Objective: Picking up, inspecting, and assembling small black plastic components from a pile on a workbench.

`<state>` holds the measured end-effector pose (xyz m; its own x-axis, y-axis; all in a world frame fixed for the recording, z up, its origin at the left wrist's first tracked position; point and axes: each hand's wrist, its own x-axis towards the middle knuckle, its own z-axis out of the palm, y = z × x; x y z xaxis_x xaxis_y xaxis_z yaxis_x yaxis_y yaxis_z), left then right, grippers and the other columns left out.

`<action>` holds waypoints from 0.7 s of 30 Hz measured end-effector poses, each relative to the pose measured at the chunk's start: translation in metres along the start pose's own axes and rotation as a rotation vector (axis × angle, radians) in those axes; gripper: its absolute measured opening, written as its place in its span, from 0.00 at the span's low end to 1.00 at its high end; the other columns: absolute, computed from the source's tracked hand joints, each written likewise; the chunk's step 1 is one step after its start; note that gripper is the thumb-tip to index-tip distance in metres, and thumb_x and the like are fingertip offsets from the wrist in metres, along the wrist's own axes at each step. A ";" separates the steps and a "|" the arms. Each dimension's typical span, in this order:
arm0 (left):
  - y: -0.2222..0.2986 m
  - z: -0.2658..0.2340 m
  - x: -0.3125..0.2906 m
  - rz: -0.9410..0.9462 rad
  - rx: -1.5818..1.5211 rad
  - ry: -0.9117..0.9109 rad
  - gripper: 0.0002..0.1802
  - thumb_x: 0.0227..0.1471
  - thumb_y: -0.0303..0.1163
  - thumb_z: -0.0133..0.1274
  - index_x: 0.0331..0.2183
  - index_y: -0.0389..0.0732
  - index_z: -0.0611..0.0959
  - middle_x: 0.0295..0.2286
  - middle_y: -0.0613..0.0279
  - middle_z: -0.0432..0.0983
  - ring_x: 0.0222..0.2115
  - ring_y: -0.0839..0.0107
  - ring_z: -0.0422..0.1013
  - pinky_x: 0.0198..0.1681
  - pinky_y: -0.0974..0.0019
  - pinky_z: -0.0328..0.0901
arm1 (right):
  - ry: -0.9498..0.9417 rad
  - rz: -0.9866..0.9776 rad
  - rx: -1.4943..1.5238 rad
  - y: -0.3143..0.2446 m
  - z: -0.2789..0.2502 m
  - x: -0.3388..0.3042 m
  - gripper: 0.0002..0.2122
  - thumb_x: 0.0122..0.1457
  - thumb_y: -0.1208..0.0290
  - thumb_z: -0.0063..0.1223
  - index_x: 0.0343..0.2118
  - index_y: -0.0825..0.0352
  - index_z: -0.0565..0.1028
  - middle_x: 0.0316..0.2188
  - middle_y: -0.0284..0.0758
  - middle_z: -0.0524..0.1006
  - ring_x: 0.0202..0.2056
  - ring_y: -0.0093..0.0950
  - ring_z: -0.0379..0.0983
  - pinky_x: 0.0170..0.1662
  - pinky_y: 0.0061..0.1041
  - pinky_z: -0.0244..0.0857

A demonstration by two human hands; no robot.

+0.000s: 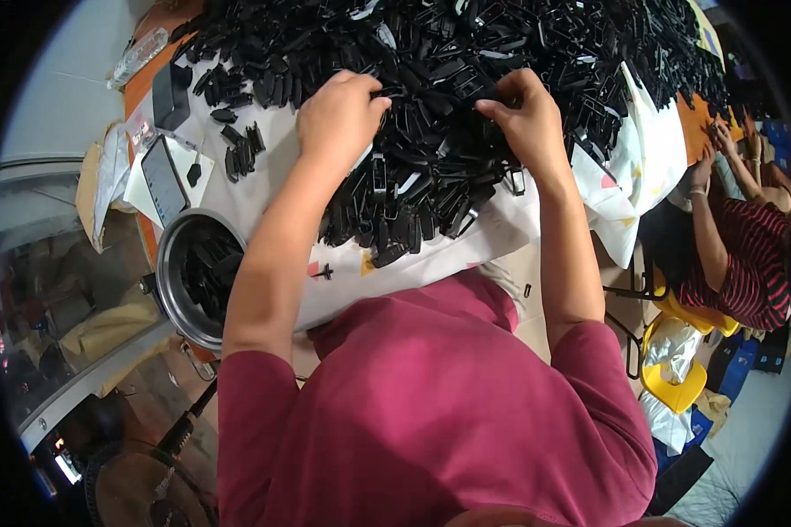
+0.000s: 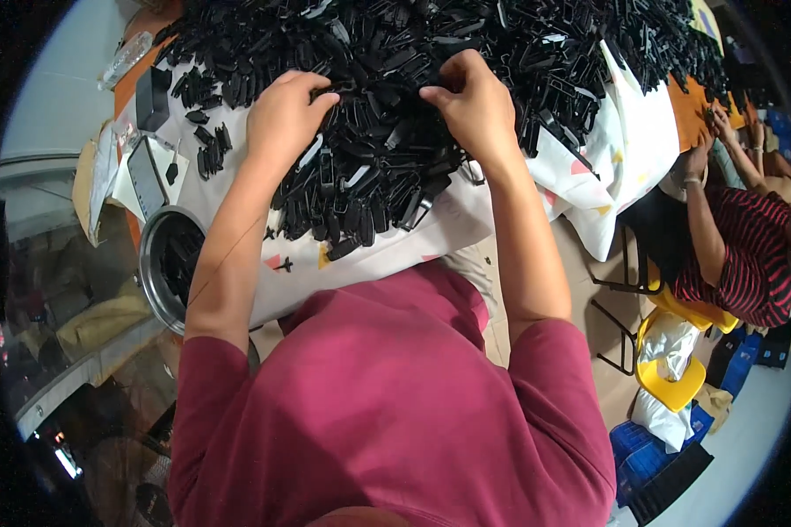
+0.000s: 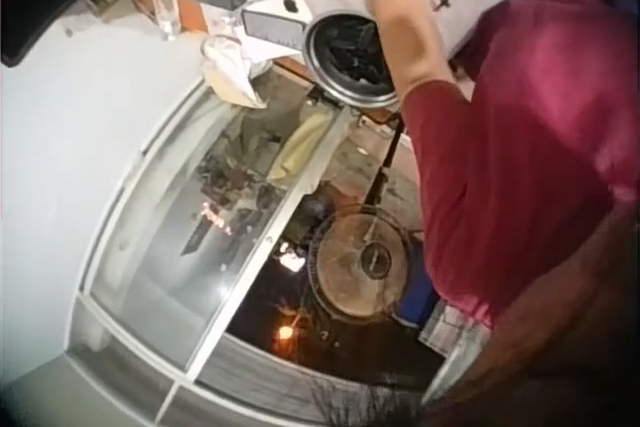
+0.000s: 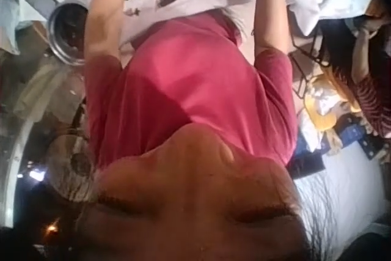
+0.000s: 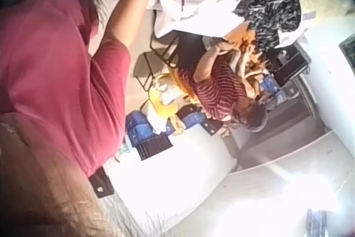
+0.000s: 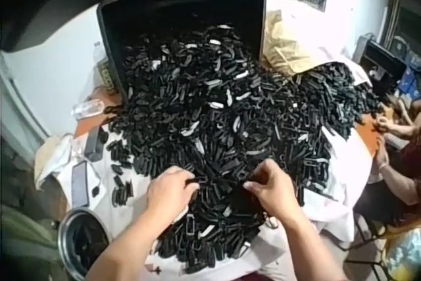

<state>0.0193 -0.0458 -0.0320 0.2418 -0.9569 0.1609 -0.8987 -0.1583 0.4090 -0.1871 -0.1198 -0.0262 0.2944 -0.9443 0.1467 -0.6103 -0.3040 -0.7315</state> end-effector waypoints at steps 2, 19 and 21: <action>-0.001 -0.001 -0.003 -0.012 0.035 0.093 0.11 0.41 0.33 0.54 0.31 0.44 0.79 0.33 0.62 0.72 0.33 0.62 0.70 0.35 0.62 0.65 | 0.039 0.039 0.186 0.010 0.000 -0.004 0.11 0.44 0.72 0.60 0.29 0.69 0.71 0.21 0.30 0.71 0.23 0.21 0.66 0.27 0.17 0.61; 0.018 -0.005 0.012 0.440 0.178 -0.401 0.16 0.39 0.32 0.56 0.36 0.46 0.75 0.33 0.66 0.72 0.36 0.63 0.69 0.36 0.61 0.64 | -0.061 0.389 1.194 0.004 -0.009 -0.051 0.12 0.53 0.78 0.48 0.40 0.74 0.68 0.30 0.38 0.74 0.29 0.26 0.74 0.23 0.15 0.68; 0.011 -0.005 0.014 0.432 0.153 -0.378 0.20 0.38 0.32 0.57 0.38 0.46 0.74 0.33 0.64 0.73 0.37 0.63 0.69 0.37 0.61 0.64 | 0.056 0.391 1.124 0.009 -0.007 -0.057 0.12 0.53 0.76 0.49 0.40 0.72 0.69 0.28 0.35 0.74 0.24 0.23 0.72 0.20 0.15 0.65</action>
<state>0.0148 -0.0602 -0.0209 -0.2795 -0.9584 -0.0583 -0.9361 0.2585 0.2386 -0.2145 -0.0700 -0.0362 0.1817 -0.9611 -0.2079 0.3432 0.2601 -0.9025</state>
